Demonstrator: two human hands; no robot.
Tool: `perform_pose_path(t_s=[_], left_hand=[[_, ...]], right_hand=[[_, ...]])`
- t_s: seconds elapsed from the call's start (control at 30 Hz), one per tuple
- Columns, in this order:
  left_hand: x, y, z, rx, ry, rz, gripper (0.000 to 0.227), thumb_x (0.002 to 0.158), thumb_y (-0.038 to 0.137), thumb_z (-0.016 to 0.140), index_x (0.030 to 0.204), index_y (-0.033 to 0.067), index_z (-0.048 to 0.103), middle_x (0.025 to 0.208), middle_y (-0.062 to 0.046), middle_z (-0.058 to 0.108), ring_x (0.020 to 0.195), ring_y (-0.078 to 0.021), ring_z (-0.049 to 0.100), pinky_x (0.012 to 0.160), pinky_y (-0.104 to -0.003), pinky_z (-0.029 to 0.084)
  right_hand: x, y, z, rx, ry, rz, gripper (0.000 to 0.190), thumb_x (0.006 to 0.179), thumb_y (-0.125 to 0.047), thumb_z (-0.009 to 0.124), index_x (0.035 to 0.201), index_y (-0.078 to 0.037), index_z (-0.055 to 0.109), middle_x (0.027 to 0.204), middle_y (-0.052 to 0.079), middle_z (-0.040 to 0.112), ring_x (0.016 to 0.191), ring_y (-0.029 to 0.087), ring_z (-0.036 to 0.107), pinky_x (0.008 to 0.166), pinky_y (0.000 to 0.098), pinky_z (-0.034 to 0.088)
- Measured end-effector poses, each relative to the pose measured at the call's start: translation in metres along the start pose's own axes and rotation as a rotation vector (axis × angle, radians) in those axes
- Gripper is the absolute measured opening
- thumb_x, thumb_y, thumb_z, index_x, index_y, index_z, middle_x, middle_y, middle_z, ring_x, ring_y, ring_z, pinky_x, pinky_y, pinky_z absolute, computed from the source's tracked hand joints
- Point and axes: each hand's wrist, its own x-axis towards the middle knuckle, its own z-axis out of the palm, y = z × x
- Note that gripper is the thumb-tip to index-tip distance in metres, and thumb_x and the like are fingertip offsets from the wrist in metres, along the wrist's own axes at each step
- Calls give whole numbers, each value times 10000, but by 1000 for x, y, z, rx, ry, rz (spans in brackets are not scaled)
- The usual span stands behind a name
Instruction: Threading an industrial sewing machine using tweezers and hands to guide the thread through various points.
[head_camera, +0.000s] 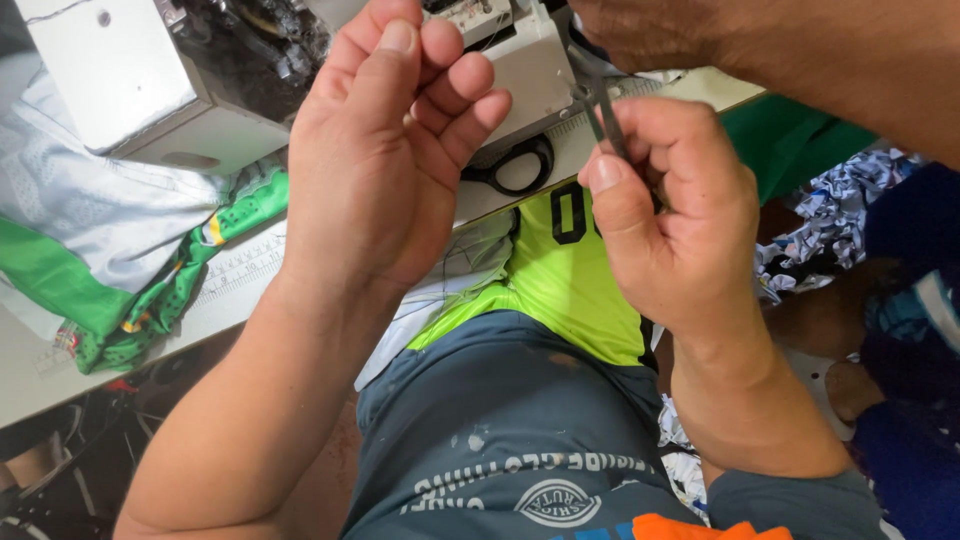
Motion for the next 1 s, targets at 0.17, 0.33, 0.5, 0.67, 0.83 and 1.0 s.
perform_pose_path(t_s=[0.17, 0.33, 0.5, 0.67, 0.83, 1.0], left_hand=[[17, -6, 4, -17, -7, -8, 45, 985, 128, 623, 954, 103, 602, 882, -68, 718, 810, -217, 731, 773, -432, 646], [29, -11, 10, -49, -28, -58, 32, 1020, 101, 569, 1038, 84, 588, 891, -88, 688, 737, -199, 680, 675, -388, 627], [30, -10, 10, 17, 2, -98, 63, 1011, 134, 584, 1044, 101, 626, 974, -117, 753, 805, -230, 713, 701, -403, 599], [31, -12, 11, 14, -2, -104, 73, 1008, 138, 603, 1053, 88, 631, 983, -134, 754, 825, -232, 717, 703, -384, 591], [35, -17, 8, -6, -50, -84, 58, 1025, 120, 574, 1031, 104, 630, 964, -118, 753, 825, -213, 710, 721, -396, 601], [33, -16, 8, -3, -83, -69, 53, 1016, 115, 575, 1014, 96, 624, 963, -106, 742, 814, -210, 699, 724, -389, 605]], right_hand=[[12, -13, 2, -51, -25, -27, 274, 1110, -71, 567, 1337, 73, 510, 951, 148, 705, 867, 233, 693, 840, 347, 550], [35, -24, 12, -125, -13, -91, 222, 1110, -30, 587, 1320, 36, 607, 1081, 123, 726, 843, 175, 654, 758, 308, 520], [47, -24, 11, -198, -58, -110, 234, 1096, 4, 638, 1325, 47, 655, 897, 89, 649, 764, 179, 587, 733, 331, 504], [51, -22, 9, -230, -76, -96, 213, 1102, 17, 663, 1312, 35, 695, 864, 53, 593, 732, 161, 538, 706, 309, 477], [53, -22, 8, -304, -92, -123, 181, 1097, 8, 680, 1274, 34, 709, 833, 64, 612, 702, 182, 561, 708, 335, 481], [52, -19, 8, -332, -85, -134, 178, 1095, 12, 692, 1271, 26, 717, 828, 60, 620, 686, 185, 557, 713, 339, 484]])
